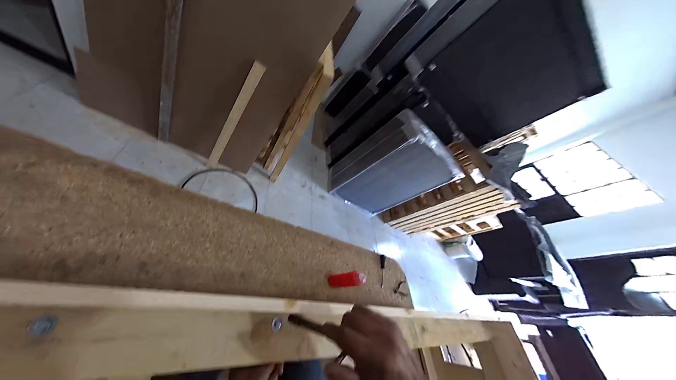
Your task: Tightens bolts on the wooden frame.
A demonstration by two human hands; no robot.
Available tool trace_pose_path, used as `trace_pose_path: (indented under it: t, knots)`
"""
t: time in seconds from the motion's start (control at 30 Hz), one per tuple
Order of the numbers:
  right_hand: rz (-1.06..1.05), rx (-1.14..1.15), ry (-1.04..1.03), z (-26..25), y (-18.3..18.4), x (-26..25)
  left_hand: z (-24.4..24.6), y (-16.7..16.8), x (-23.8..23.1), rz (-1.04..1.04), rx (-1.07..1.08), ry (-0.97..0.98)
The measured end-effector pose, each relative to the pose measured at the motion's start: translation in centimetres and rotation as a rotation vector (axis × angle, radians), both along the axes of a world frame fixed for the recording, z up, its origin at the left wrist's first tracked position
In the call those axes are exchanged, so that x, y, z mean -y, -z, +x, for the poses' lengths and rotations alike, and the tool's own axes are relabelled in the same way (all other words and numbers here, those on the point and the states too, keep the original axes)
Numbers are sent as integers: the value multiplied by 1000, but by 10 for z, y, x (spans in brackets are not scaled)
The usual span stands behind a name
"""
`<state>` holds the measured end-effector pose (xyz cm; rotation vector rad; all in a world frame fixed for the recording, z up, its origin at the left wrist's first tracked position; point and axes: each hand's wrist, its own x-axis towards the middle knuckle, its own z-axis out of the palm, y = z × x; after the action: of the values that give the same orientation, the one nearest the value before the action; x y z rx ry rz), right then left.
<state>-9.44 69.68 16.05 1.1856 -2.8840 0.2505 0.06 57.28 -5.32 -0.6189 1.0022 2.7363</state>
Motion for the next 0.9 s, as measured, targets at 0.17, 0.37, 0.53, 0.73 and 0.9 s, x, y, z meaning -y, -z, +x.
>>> trace_pose_path:
  t: [0.17,0.37,0.53,0.73,0.9]
  knots:
    - [115,17,-360,-36,3,-9,-9,0,-3,74,29,-56]
    - [186,61,-542,-51,7,9,-14,-8,-1,140,87,-88]
    - [235,94,-633,-61,7,18,-15,-6,-2,141,65,-91]
    - [370,166,-808,-78,-2,34,-14,-3,-3,130,45,-83]
    - [407,177,-863,-83,-6,41,-15,-6,-1,116,77,-79]
